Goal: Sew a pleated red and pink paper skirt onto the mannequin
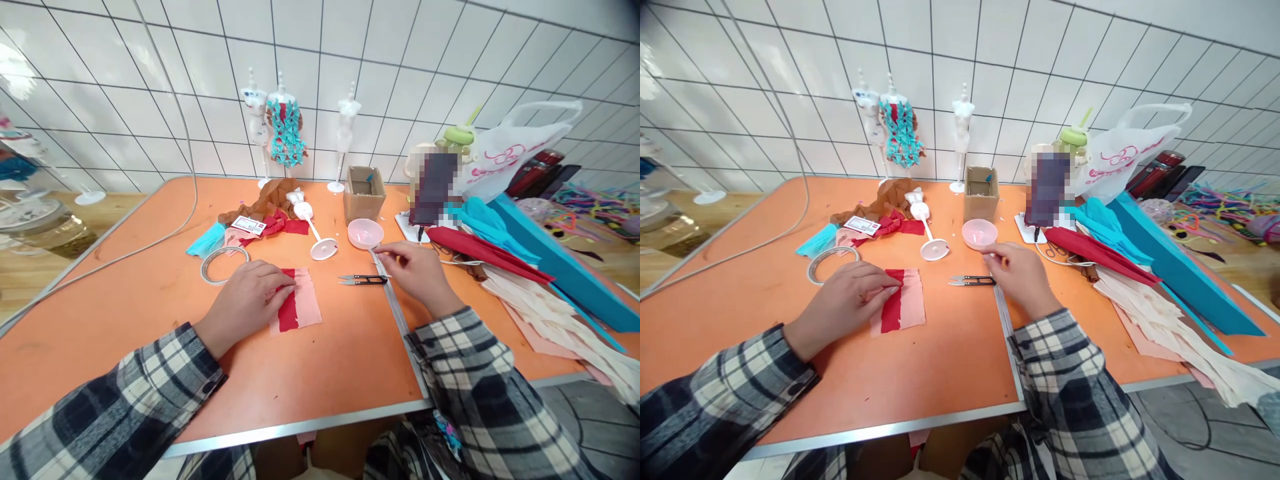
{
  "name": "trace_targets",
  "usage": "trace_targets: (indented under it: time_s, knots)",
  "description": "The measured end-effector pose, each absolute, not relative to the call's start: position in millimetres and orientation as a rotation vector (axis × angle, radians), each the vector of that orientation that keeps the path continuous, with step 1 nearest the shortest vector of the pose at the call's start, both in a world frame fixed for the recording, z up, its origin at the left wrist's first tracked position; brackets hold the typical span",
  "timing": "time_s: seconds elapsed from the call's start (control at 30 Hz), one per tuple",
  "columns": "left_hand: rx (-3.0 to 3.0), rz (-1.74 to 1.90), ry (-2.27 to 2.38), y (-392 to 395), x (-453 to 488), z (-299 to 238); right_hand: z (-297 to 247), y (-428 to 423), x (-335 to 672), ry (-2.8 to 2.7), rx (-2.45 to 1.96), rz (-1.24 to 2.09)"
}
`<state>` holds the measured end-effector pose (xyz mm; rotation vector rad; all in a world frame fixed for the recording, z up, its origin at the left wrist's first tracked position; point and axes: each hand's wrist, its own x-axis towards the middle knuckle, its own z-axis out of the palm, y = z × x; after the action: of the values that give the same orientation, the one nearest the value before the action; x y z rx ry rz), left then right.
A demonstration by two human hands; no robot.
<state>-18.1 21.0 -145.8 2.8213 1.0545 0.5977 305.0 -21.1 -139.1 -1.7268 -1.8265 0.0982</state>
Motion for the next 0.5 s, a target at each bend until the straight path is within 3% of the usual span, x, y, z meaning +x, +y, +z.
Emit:
trace_targets:
  time_s: [0.2, 0.5]
  knots:
    - [2.667, 0.618, 1.041, 19, -14, -148, -153, -51, 348, -1.917, -1.912, 0.152]
    - [2.563, 0.681, 1.009, 20, -16, -156, -165, -51, 346, -2.096, -1.971, -0.227]
